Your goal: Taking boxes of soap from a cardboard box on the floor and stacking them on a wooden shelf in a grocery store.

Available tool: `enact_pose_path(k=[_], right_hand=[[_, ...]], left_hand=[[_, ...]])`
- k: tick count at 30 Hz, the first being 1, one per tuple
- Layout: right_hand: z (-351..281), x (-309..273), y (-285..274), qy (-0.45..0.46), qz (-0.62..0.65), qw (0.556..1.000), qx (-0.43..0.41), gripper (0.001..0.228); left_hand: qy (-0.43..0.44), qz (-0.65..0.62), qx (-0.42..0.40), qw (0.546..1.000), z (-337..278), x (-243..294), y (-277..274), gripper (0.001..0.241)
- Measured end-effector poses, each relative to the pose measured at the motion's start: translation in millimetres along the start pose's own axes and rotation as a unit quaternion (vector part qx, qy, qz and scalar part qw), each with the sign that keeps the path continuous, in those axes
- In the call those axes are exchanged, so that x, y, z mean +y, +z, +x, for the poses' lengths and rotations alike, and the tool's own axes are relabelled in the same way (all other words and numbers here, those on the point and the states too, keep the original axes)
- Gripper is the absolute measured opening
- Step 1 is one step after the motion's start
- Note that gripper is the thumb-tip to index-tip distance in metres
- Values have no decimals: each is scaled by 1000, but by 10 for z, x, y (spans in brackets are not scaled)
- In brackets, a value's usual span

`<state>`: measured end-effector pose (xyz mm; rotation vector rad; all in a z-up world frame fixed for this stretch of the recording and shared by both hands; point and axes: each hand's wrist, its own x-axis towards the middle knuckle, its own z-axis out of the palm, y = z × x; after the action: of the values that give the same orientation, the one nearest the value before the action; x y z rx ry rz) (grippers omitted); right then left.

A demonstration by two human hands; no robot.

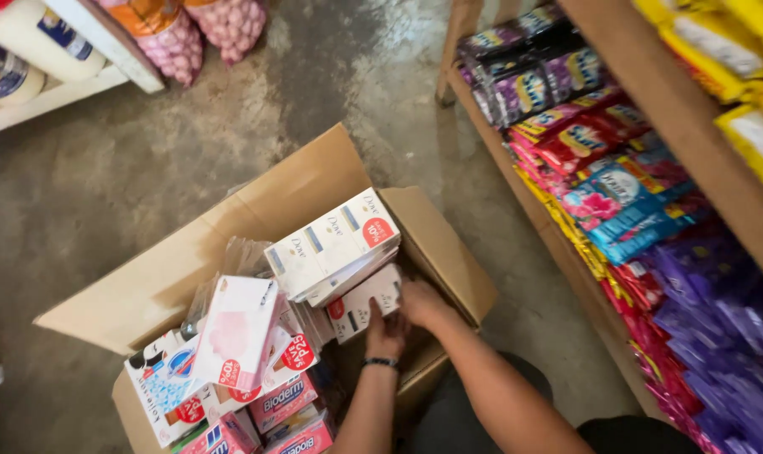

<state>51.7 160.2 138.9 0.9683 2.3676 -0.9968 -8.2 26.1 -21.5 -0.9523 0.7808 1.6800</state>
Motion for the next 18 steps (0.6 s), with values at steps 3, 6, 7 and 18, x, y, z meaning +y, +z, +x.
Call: enact_pose_path(k=[3, 6, 7, 18], right_hand=[[-741, -298, -499, -72, 44, 988, 126, 61], [-1406, -465, -847, -166, 135, 963, 166, 71], [-1595, -472, -927, -158, 222, 949, 157, 72], [-3860, -589, -1801, -247, 217, 912, 247, 84]], left_hand=[[-31, -46, -2, 998, -744, 102, 386, 55], [-83, -70, -60, 992, -1590, 104, 719, 46], [-85, -42, -66, 993, -1932, 54, 859, 44], [-99, 191, -315, 924, -3962, -483, 1335, 59]])
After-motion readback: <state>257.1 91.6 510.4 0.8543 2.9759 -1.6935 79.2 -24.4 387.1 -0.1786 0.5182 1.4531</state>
